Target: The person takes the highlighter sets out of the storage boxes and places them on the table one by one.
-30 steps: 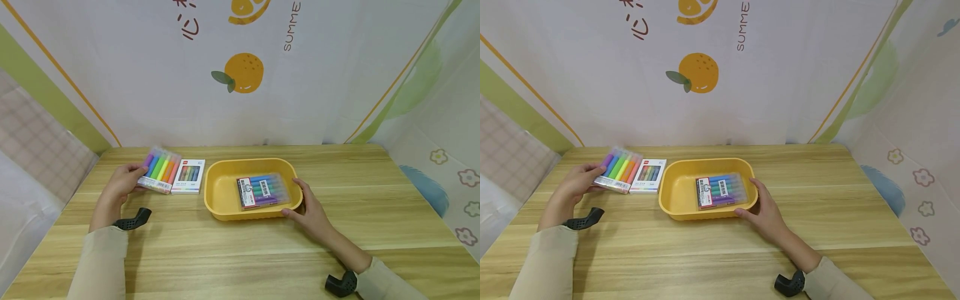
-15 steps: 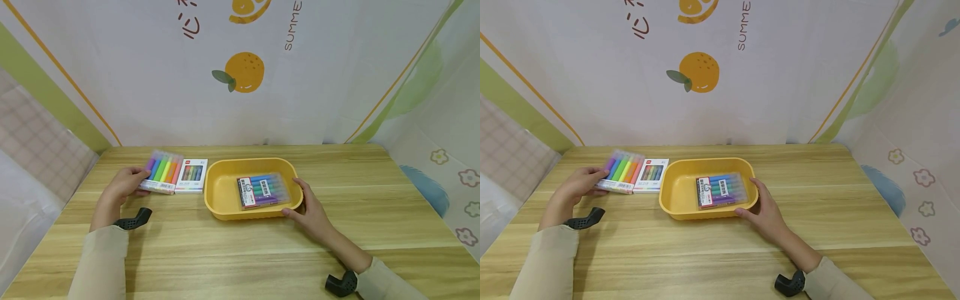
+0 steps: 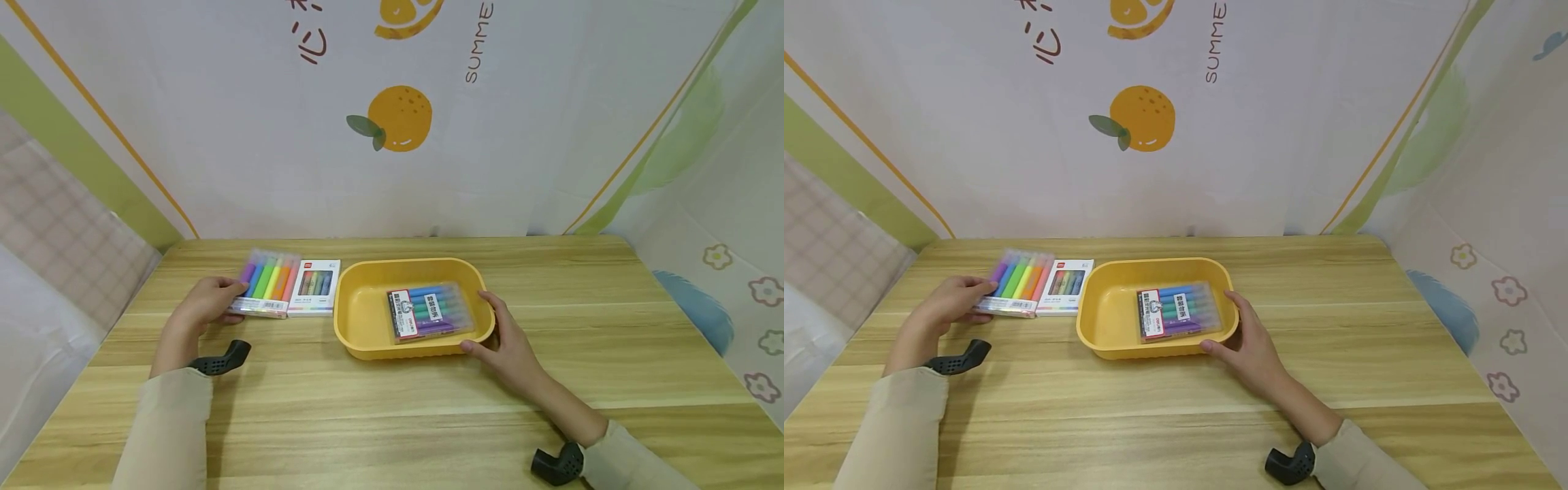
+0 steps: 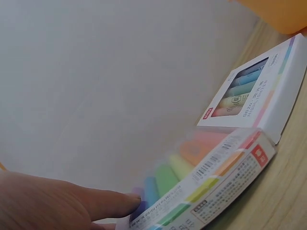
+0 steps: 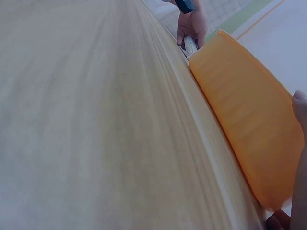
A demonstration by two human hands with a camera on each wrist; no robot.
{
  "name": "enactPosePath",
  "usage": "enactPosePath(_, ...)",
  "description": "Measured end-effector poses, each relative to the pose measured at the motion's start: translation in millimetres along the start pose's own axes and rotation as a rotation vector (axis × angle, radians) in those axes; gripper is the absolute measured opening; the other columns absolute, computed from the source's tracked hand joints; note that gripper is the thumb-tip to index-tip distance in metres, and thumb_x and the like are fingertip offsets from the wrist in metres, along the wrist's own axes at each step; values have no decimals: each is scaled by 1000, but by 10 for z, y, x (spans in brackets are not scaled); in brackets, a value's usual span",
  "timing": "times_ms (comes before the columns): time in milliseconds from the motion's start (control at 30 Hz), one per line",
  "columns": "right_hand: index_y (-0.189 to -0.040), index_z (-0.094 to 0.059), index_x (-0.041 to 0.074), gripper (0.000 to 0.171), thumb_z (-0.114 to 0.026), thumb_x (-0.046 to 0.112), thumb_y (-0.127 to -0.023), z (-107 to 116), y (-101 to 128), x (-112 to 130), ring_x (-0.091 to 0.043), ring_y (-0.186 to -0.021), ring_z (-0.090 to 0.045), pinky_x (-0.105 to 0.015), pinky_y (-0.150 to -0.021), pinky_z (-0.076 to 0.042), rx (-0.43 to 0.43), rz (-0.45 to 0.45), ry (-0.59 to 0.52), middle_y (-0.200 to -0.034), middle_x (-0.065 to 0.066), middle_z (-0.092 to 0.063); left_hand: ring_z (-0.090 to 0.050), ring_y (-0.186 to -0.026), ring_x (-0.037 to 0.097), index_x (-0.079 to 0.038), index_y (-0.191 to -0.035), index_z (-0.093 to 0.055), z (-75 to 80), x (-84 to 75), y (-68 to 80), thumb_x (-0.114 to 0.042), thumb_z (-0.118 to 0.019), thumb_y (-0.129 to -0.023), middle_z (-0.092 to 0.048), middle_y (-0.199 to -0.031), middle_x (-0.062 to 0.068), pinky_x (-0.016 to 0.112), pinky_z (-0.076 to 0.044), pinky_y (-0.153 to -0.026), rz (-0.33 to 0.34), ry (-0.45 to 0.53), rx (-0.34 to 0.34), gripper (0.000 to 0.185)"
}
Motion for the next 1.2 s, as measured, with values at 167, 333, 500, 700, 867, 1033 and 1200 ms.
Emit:
enactPosePath(167,-158,-24,18,90,-79,27,-88,1,3,5,-37,-146,-41,-1,-106,-25,-1,-5,-3,-163,-18,-30,-63,-80,8,19,-149,-25,-4,-2,2,-33,-37,-109,-52,-122,26,24,-61,-73,5,-11,3,67)
enactPosePath(333,-158,-24,19,90,-79,28,-87,1,0,10,-37,-147,-41,-2,-106,-24,-3,-9,11,-163,-18,-31,-61,-80,9,19,-149,-25,-10,-2,9,-34,-37,-109,-52,-120,23,22,-60,-72,17,-27,10,67)
enactPosePath(500,-158,-24,18,90,-79,28,-87,2,-1,14,-37,-146,-41,-3,-107,-24,-4,-11,18,-163,-18,-31,-59,-80,11,21,-145,-32,-19,-24,13,-30,-41,-108,-51,-118,24,23,-59,-69,-8,-100,-13,64)
enactPosePath(700,-158,-24,20,91,-79,29,-87,3,0,12,-36,-147,-41,-5,-108,-24,-7,-10,28,-163,-17,-31,-57,-76,13,22,-137,-39,-5,-63,37,-28,-46,-106,-53,-109,23,23,-56,-63,-17,-204,-42,60)
enactPosePath(867,-159,-24,22,90,-79,30,-87,0,-3,-11,-36,-147,-41,-9,-110,-26,-7,-8,43,-163,-17,-31,-58,-77,15,22,-136,-41,-5,-78,46,-29,-48,-105,-54,-110,25,24,-55,-63,-11,-235,-48,60)
enactPosePath(1033,-159,-24,22,91,-79,30,-87,0,3,-2,-35,-147,-40,-10,-110,-26,-9,-10,44,-164,-16,-30,-58,-80,18,22,-134,-43,-9,-98,53,-28,-49,-104,-55,-110,26,26,-55,-63,-11,-258,-59,59)
enactPosePath(1200,-159,-25,22,91,-79,30,-87,0,-1,-2,-36,-147,-40,-5,-108,-24,-10,-6,31,-163,-16,-31,-58,-87,25,22,-133,-44,-6,-114,59,-30,-49,-104,-56,-115,30,27,-53,-66,-5,-318,-72,60)
Point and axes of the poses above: each hand's wrist, its own y-axis away from the middle knuckle, its own z-axis out of the back of the hand, x = y × z, the point moved 2 cm from there along -y, towards the middle knuckle
